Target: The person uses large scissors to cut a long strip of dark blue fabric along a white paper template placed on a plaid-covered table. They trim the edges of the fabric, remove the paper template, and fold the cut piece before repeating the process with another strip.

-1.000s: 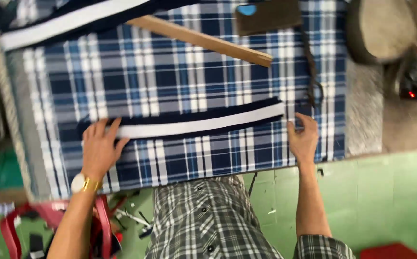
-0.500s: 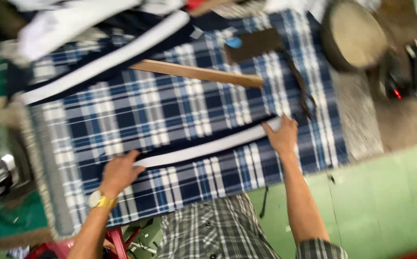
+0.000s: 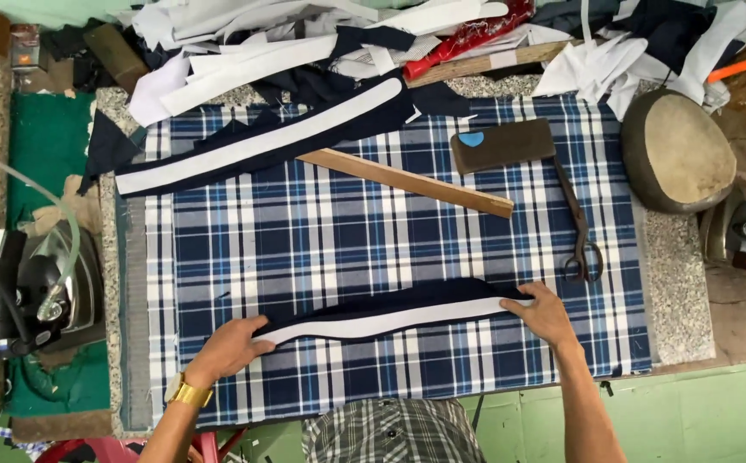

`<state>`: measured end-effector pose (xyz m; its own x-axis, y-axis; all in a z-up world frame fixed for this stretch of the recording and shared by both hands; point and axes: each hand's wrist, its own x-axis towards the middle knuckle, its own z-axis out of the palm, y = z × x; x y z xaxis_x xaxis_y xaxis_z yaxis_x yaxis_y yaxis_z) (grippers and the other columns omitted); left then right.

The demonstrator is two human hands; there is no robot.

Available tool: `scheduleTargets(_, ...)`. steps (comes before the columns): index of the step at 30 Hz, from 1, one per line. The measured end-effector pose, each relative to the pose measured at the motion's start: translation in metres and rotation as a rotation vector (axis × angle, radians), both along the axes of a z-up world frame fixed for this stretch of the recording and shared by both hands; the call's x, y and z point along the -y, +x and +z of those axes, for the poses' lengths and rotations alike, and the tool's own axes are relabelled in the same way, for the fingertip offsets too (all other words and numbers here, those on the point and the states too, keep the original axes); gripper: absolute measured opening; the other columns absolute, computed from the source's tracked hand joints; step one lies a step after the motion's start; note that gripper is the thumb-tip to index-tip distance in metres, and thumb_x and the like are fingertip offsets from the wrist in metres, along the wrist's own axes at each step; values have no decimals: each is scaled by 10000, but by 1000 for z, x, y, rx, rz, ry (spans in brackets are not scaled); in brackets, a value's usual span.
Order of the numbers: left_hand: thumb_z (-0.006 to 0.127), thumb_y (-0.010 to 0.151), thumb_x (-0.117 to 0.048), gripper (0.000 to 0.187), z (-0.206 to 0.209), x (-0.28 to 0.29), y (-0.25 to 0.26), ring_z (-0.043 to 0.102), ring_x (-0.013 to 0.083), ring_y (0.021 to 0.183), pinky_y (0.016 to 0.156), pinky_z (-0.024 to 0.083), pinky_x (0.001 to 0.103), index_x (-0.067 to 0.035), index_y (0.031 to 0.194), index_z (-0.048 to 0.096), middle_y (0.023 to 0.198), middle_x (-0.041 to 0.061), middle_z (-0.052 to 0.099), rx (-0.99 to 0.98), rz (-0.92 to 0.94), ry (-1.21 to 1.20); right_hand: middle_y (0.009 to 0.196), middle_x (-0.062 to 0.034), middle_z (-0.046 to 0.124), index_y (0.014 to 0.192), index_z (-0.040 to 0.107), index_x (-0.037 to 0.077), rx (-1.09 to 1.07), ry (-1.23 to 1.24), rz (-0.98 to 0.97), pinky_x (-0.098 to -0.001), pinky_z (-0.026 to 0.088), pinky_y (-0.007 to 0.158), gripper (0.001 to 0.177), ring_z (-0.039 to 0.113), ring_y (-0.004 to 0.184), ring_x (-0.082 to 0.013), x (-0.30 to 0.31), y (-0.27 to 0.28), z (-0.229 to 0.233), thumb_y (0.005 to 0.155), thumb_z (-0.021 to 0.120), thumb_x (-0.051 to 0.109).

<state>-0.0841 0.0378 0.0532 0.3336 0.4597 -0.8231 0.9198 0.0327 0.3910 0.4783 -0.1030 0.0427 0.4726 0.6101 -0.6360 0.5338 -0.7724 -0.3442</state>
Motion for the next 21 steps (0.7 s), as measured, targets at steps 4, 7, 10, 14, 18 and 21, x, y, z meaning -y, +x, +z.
scheduleTargets(4, 720, 940, -354, 633, -2, -16, -12, 564, 243, 1398, 1201, 429, 384, -111, 1482, 503, 1552, 63, 529, 2, -16, -136, 1605, -111, 457, 1521, 472, 106, -130, -203, -9, -512, 352, 1234, 865, 488, 1447, -317, -30, -13, 55, 807, 725, 523)
scheduleTargets(7, 703, 915, -333, 444, 28, -41, -14, 709, 186, 1151, 1017, 527, 329, -199, 1334, 649, 1400, -13, 689, 31, -28, -134, 1663, -137, 331, 1567, 348, 58, -237, -115, -112, -494, 233, 1287, 900, 317, 1549, -307, -61, -23, 92, 824, 716, 408)
scheduleTargets(10, 682, 924, -317, 269, 39, -70, -30, 725, 114, 878, 781, 584, 257, -226, 1176, 703, 1064, -37, 773, 70, -3, -71, 1011, -46, 705, 1069, 682, 94, -364, 182, -183, -332, 459, 973, 247, 649, 976, -189, -74, -2, 56, 882, 785, 218)
scheduleTargets(14, 647, 929, -337, 381, 59, -122, -54, 709, 147, 1023, 920, 591, 298, -208, 1288, 645, 1204, -10, 733, 44, 18, 8, 1004, -49, 660, 1284, 606, 57, -435, 405, -282, -286, 489, 941, 435, 607, 977, -129, -132, -6, 38, 882, 765, 100)
scheduleTargets(18, 655, 939, -311, 402, 102, -179, -68, 717, 179, 1078, 955, 620, 321, -197, 1324, 632, 1260, 12, 719, -29, 68, 132, 1121, -19, 628, 1295, 599, 93, -371, 590, -253, -264, 465, 910, 478, 581, 1019, -125, -203, -19, 57, 869, 787, 204)
scheduleTargets(21, 662, 931, -293, 422, 133, -218, -74, 703, 222, 1115, 987, 597, 373, -167, 1333, 632, 1282, 47, 713, -47, 109, 222, 1142, -21, 623, 1321, 544, 82, -460, 746, -184, -286, 552, 938, 497, 621, 1057, -149, -252, -39, 99, 891, 772, 189)
